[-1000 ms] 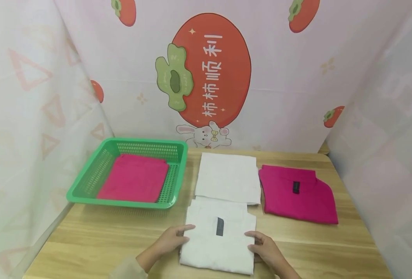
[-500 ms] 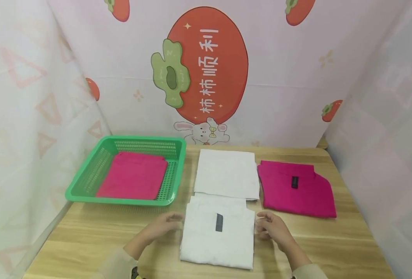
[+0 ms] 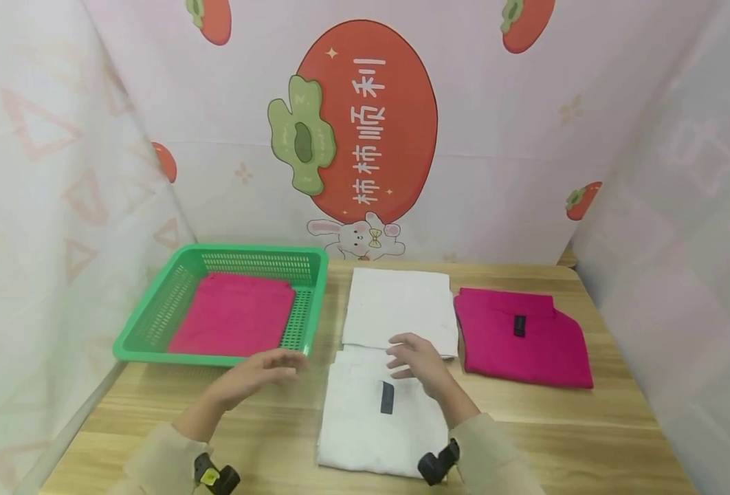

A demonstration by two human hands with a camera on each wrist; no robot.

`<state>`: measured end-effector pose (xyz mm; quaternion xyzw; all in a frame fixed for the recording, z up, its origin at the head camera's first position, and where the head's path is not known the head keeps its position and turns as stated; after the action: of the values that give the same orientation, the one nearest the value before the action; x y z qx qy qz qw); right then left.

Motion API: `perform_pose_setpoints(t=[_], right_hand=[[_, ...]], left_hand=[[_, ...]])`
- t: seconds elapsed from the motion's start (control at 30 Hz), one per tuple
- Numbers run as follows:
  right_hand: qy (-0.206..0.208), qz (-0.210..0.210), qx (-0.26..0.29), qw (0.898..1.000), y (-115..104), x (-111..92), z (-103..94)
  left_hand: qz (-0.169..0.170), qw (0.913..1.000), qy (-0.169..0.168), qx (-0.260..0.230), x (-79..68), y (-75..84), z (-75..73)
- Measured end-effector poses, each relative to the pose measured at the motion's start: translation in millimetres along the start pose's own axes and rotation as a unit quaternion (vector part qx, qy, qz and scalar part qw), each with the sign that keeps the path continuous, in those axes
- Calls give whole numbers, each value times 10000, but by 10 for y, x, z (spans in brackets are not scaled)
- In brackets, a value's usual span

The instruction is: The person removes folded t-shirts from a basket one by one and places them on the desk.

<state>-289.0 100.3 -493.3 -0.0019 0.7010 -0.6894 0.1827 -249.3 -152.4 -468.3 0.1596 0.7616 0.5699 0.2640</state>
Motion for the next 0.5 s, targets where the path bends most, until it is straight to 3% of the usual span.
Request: perform_pose_setpoints(t=[0.2, 0.37, 0.5], right_hand=[[-715, -167, 521, 9959, -174, 243, 521], [-970, -102, 809, 9919, -236, 428, 895], [-1216, -1, 984, 9877, -253, 531, 1205]], left_hand=[[71, 9988, 481, -72, 32, 3, -401], [-217, 9944, 1037, 62, 19, -91, -807], [-547, 9873, 1420, 448, -75, -177, -1142]])
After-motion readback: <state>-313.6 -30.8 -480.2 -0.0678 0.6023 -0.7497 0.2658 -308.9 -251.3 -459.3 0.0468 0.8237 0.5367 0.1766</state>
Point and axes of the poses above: each hand's wrist, its own x-axis towards the middle knuckle, its own z-axis out of the palm, y = z × x, the point moved 7 cm from there along x, towards the middle knuckle, and after that the axes turned 5 degrees about x, right-handed, at the moved point
